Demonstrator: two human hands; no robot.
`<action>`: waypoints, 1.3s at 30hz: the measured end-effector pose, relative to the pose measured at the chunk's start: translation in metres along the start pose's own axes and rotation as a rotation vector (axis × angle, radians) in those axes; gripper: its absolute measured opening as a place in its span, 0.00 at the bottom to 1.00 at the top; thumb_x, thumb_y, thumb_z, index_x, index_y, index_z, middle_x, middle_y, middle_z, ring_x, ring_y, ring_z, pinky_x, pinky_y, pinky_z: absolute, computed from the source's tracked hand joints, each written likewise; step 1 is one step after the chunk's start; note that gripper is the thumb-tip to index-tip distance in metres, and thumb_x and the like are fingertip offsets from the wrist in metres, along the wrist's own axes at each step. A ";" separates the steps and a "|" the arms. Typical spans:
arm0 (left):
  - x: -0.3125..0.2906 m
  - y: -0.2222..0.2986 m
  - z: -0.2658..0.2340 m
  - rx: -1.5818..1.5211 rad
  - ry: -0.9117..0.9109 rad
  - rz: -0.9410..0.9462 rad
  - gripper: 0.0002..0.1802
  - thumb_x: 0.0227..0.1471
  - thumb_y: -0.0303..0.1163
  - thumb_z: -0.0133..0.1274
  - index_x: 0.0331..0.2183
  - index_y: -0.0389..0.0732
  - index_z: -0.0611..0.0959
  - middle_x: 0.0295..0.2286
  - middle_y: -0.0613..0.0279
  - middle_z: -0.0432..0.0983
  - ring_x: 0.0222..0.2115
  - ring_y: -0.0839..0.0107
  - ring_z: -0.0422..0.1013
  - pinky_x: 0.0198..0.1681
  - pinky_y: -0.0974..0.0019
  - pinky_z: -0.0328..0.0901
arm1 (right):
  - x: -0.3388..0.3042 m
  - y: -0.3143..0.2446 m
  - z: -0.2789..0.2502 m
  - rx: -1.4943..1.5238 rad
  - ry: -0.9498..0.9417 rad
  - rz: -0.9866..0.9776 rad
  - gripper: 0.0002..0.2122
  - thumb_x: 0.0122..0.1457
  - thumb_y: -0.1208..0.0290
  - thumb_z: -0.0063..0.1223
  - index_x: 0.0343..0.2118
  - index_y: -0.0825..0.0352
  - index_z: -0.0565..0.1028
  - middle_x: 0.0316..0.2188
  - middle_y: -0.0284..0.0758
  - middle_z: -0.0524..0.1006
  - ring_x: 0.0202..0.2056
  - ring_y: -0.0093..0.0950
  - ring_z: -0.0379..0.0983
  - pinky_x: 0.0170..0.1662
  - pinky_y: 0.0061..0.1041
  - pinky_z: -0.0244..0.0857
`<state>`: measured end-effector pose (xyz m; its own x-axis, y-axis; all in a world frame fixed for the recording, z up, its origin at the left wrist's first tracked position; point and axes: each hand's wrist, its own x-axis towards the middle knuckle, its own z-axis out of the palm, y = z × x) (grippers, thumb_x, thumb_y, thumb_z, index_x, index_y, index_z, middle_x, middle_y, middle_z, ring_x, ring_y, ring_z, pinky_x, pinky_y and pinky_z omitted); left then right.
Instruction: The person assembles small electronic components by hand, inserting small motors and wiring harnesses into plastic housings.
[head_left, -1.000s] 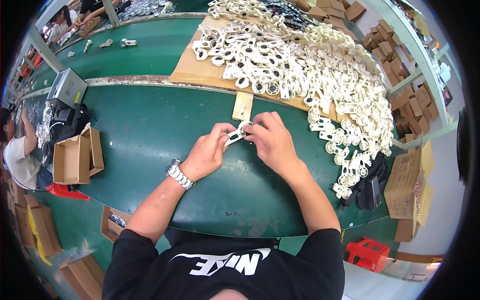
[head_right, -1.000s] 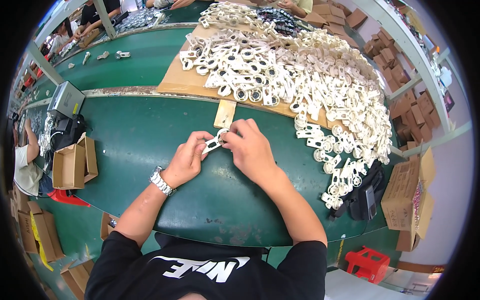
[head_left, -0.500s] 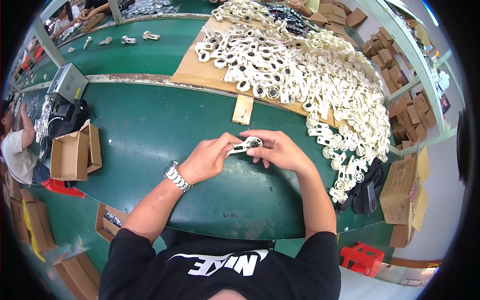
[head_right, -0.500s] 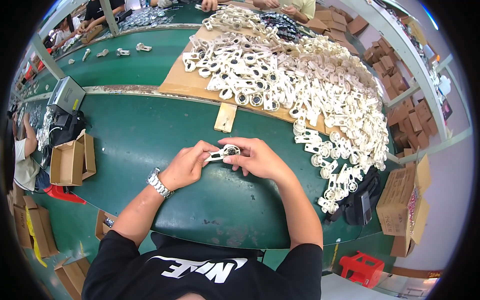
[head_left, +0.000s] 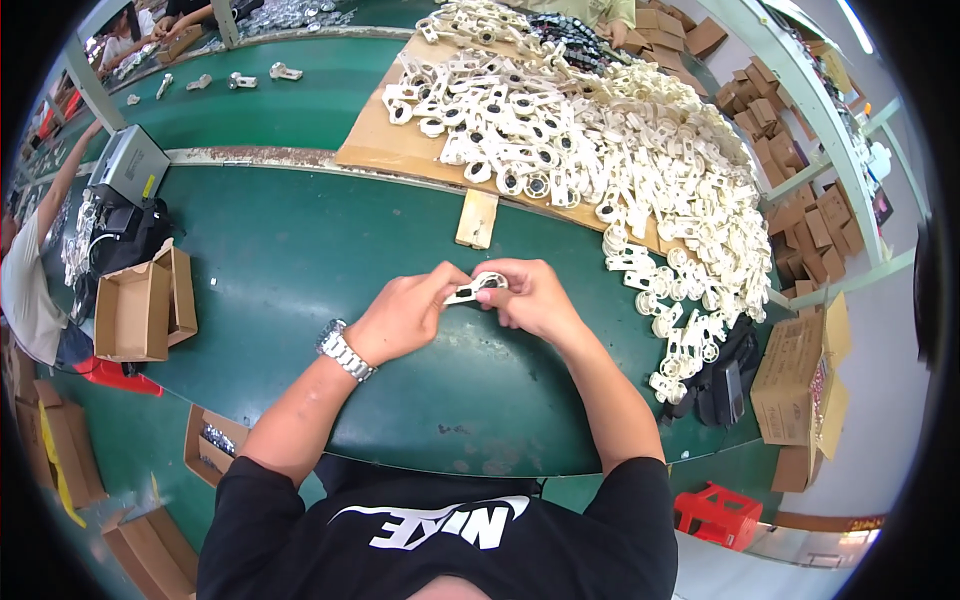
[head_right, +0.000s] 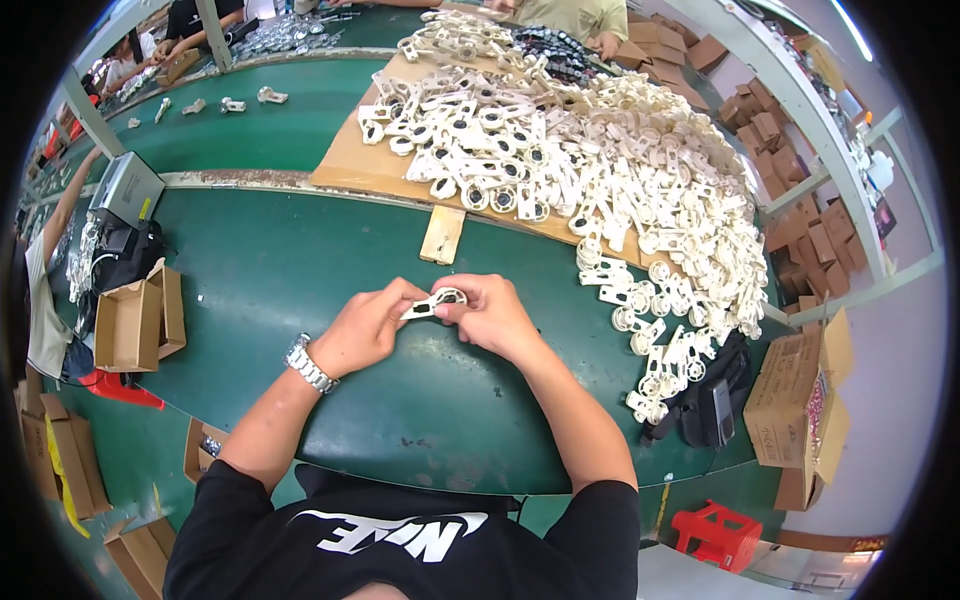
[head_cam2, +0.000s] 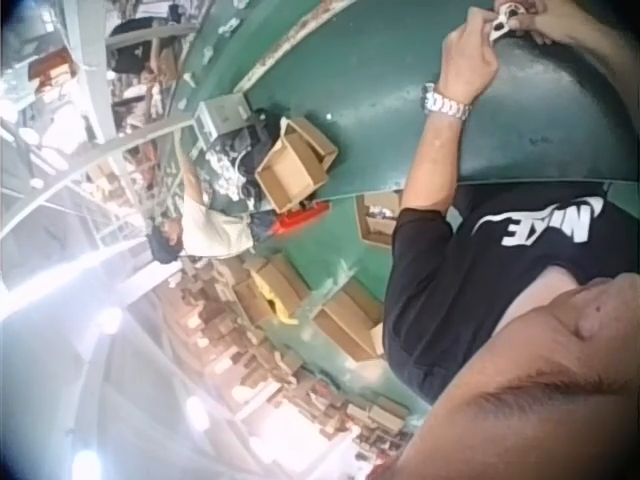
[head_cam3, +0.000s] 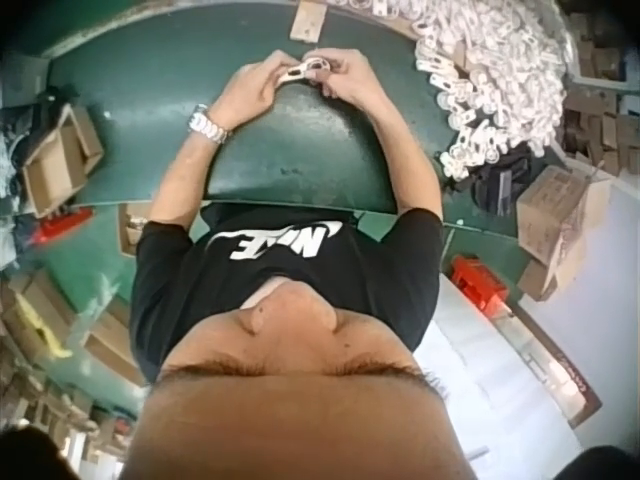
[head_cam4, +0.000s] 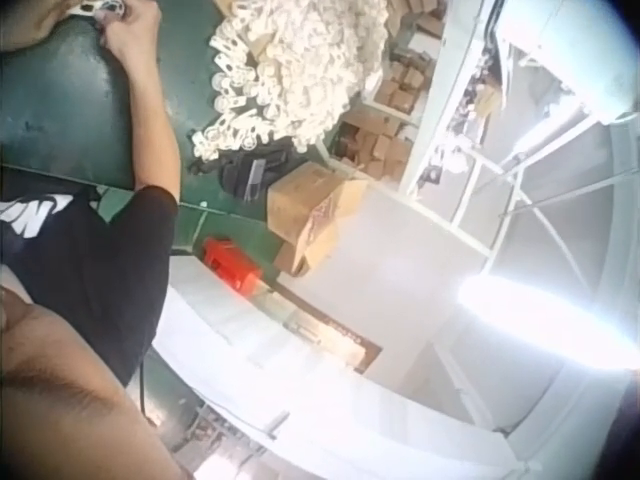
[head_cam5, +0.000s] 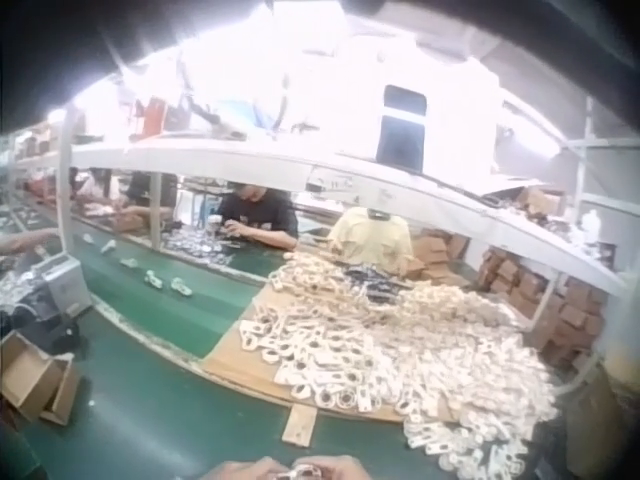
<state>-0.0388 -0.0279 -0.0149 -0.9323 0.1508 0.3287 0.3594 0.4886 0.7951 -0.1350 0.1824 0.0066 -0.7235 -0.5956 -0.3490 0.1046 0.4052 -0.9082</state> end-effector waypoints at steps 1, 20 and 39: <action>0.001 -0.002 -0.002 0.003 0.000 0.011 0.11 0.64 0.20 0.48 0.47 0.42 0.77 0.30 0.45 0.80 0.30 0.44 0.78 0.32 0.51 0.70 | 0.002 0.003 -0.007 0.066 -0.117 0.001 0.12 0.68 0.72 0.60 0.53 0.66 0.80 0.30 0.31 0.82 0.23 0.17 0.72 0.25 0.20 0.68; -0.007 0.036 -0.024 0.004 0.085 -0.154 0.16 0.73 0.38 0.42 0.55 0.39 0.72 0.29 0.49 0.80 0.31 0.47 0.79 0.37 0.50 0.70 | -0.003 -0.002 -0.012 -0.169 0.018 -0.517 0.11 0.66 0.74 0.61 0.50 0.66 0.80 0.28 0.20 0.74 0.27 0.10 0.65 0.27 0.18 0.60; -0.002 0.012 -0.008 0.352 0.173 -0.232 0.14 0.62 0.29 0.59 0.49 0.37 0.80 0.36 0.54 0.77 0.38 0.56 0.74 0.42 0.55 0.70 | -0.077 0.064 -0.026 -0.933 0.325 -0.741 0.15 0.61 0.65 0.64 0.49 0.62 0.77 0.53 0.40 0.73 0.54 0.43 0.68 0.55 0.42 0.65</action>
<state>-0.0322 -0.0293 -0.0021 -0.9552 -0.1283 0.2666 0.0783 0.7593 0.6460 -0.0905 0.2727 -0.0186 -0.5507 -0.7459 0.3747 -0.8330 0.4625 -0.3037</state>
